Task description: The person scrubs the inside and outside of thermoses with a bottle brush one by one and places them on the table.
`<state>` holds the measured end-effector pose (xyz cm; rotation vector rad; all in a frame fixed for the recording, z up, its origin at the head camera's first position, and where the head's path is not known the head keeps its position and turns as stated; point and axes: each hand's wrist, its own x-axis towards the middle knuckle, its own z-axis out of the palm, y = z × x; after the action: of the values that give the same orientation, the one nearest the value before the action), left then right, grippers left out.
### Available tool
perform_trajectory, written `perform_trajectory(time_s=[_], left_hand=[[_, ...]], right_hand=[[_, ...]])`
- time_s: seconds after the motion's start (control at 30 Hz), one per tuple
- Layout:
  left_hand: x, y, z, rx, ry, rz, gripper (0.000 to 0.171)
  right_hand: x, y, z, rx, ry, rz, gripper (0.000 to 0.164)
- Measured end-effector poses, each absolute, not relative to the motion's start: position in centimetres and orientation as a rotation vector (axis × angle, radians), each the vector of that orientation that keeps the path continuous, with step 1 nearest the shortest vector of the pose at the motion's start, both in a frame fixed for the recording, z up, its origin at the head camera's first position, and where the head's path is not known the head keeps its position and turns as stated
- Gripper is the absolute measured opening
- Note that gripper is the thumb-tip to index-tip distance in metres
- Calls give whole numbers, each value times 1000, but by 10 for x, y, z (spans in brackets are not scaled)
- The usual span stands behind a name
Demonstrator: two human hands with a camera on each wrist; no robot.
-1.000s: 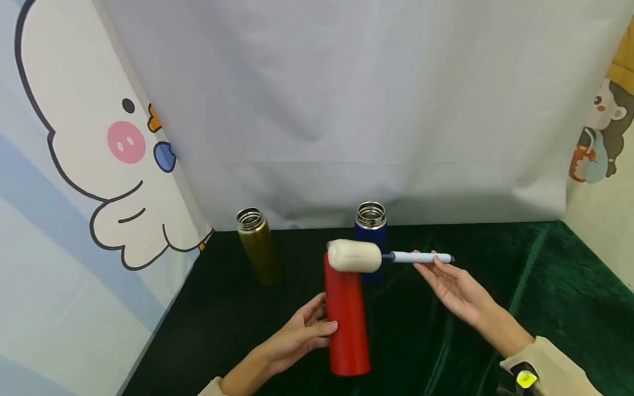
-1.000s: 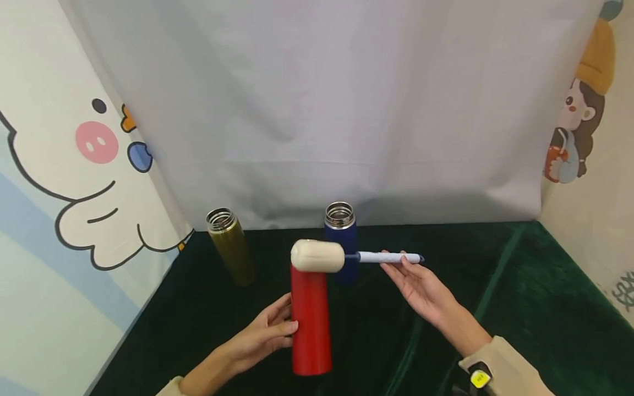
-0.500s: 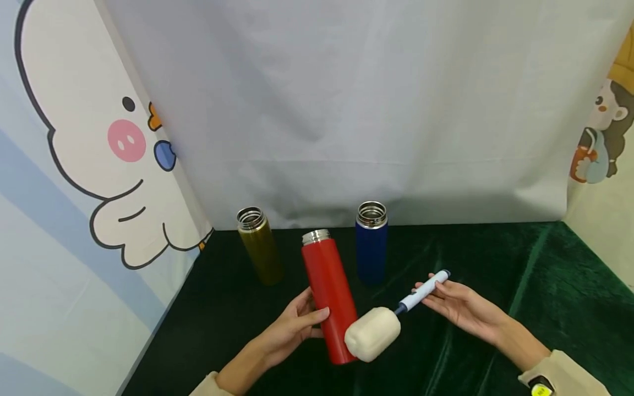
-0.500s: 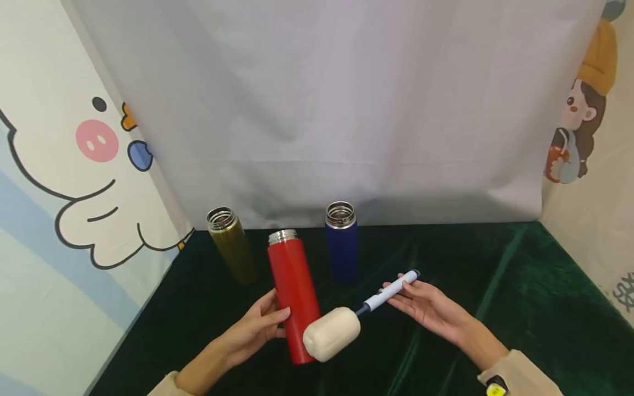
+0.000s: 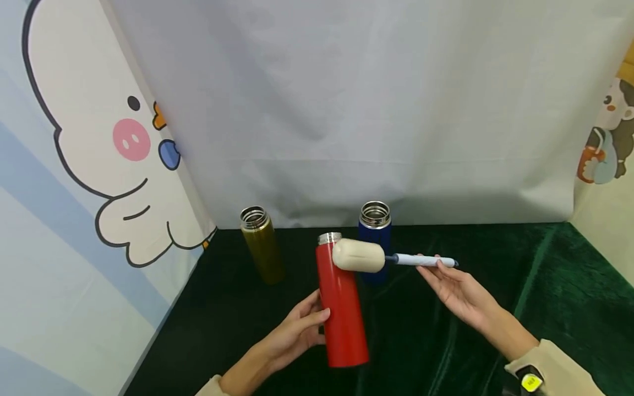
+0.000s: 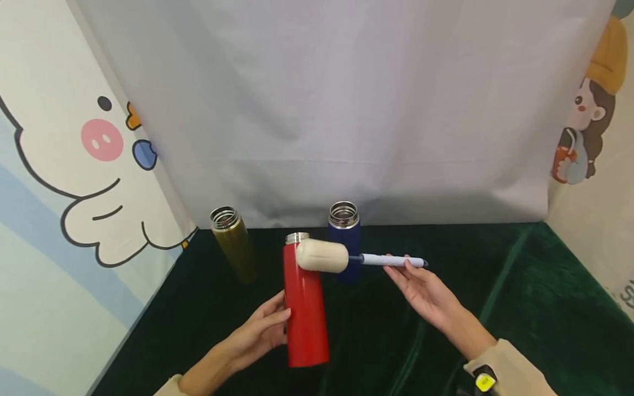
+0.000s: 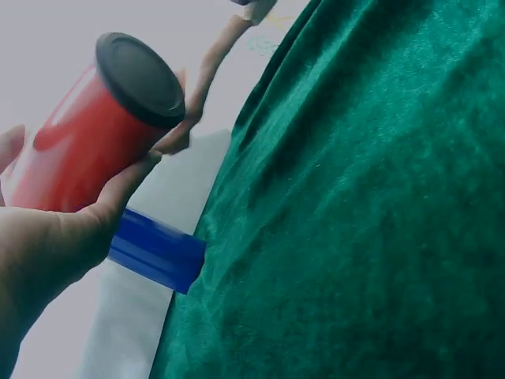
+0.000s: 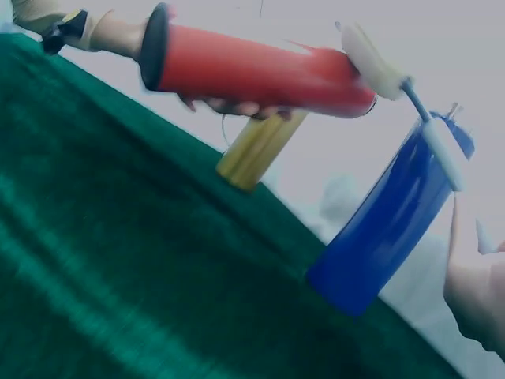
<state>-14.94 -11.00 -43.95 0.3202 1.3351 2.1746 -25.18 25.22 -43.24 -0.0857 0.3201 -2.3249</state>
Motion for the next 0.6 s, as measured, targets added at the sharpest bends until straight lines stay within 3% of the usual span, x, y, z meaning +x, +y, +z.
perform_trajectory(time_s=[0.3,0.6], left_hand=[[-154,-116,-436,179,1464,2209,62],[-150,-108,-440,250,1415,2098,66]], right_hand=[[-247,262,-459,-272,464,-2090,45],[-253,246,-424,-13,380,-2402,22]])
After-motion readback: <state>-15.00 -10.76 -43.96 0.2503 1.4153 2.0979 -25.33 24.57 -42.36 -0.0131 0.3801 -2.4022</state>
